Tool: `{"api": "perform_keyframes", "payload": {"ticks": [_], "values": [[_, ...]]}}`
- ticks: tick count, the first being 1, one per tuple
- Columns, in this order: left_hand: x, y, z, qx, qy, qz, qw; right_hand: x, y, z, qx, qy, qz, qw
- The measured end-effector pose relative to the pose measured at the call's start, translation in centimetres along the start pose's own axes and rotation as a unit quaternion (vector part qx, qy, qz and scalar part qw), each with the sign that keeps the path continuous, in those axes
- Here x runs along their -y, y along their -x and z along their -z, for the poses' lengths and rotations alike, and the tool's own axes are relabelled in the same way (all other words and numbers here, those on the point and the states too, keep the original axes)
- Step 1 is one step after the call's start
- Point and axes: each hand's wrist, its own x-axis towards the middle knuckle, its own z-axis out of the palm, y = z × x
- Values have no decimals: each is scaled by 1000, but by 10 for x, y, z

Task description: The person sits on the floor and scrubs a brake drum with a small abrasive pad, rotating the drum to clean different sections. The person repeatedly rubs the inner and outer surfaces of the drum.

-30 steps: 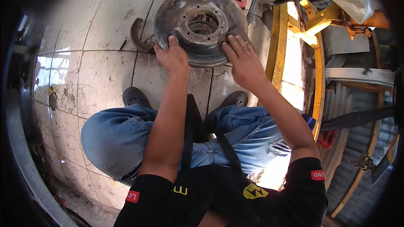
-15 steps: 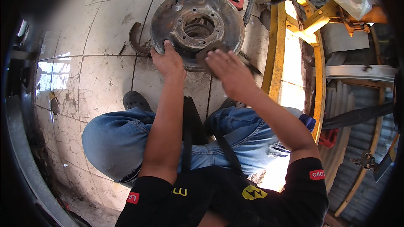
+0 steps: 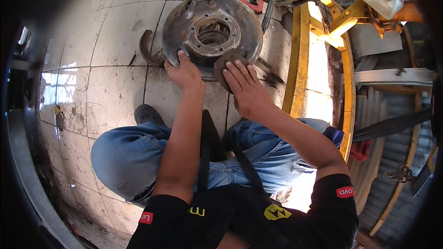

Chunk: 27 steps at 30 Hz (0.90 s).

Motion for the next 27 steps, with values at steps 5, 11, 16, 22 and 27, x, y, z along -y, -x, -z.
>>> {"api": "perform_keyframes", "payload": {"ticks": [5, 11, 16, 22, 27], "values": [[-17, -2, 2, 11, -38, 64, 997, -45, -5, 7, -26, 47, -18, 998], [-26, -75, 26, 176, 26, 189, 966, -58, -10, 8, -20, 54, -14, 998], [-28, -54, 23, 142, 22, 171, 975, -28, 2, 3, -19, 42, 12, 999], [-25, -40, 20, 131, 46, 155, 978, -53, -6, 19, 22, 152, -33, 988], [-34, -23, 14, 120, 23, 151, 981, -38, 4, 23, 52, 39, -8, 998]]}}
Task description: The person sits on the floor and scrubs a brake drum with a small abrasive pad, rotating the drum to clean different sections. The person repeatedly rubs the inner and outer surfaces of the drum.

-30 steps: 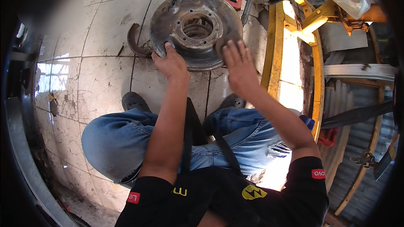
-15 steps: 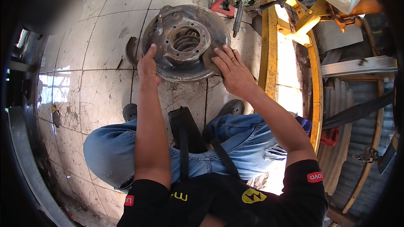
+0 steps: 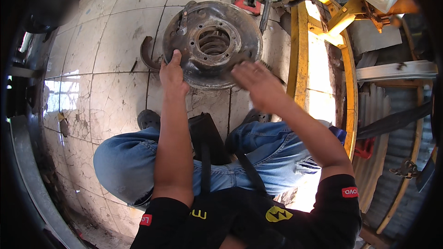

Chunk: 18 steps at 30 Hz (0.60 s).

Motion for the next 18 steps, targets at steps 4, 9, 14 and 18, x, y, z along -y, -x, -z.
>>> {"api": "perform_keyframes", "payload": {"ticks": [4, 9, 14, 18], "values": [[3, 4, -7, -13, -21, -18, 1000, -3, 0, -7, -4, 68, -1, 998], [6, 1, -3, 8, -9, -26, 1000, -8, -2, 8, 25, 46, -24, 998], [13, -3, -5, -36, -22, -39, 998, 36, 0, -14, 16, -40, 28, 999], [9, 7, -8, -38, 4, -26, 999, -18, -7, 5, 16, 36, -57, 998]]}}
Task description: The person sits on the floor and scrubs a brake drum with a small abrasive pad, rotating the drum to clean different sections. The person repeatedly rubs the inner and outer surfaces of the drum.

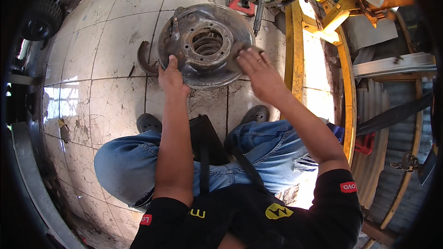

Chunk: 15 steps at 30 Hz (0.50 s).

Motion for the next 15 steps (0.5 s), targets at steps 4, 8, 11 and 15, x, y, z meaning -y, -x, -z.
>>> {"api": "perform_keyframes", "payload": {"ticks": [4, 8, 11, 15], "values": [[8, -9, 1, -7, 6, -4, 1000, 46, 9, -12, -12, -18, 75, 997], [7, -4, 3, -8, 0, -1, 1000, 14, 0, 3, 0, -46, 23, 999], [10, -7, 3, -6, -15, -16, 1000, 21, 4, -9, -46, 2, -30, 998], [7, -6, 4, -9, -16, -16, 1000, 43, 10, 0, 20, -116, 88, 989]]}}
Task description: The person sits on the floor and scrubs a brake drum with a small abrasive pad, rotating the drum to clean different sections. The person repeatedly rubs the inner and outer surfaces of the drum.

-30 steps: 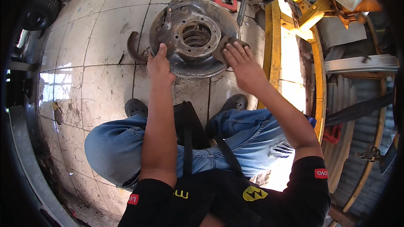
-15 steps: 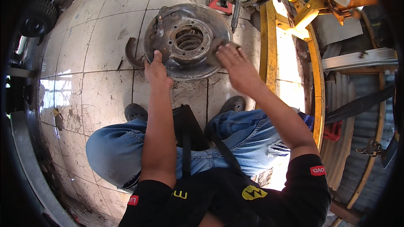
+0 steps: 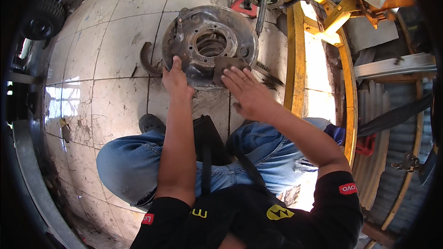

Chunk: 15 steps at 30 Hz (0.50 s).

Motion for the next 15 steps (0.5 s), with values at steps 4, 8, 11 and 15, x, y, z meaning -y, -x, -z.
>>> {"api": "perform_keyframes", "payload": {"ticks": [4, 8, 11, 15], "values": [[0, 6, -2, 6, 18, 2, 1000, -37, -2, -4, -70, 182, -75, 978], [-1, -1, 3, 14, 15, -5, 1000, 13, 3, -11, -60, 30, 11, 998], [-7, 1, 3, 1, 12, 7, 1000, -12, -3, -1, -98, 61, -16, 993], [-11, 5, -2, -11, 15, 28, 999, -30, -1, 16, -95, 99, -45, 989]]}}
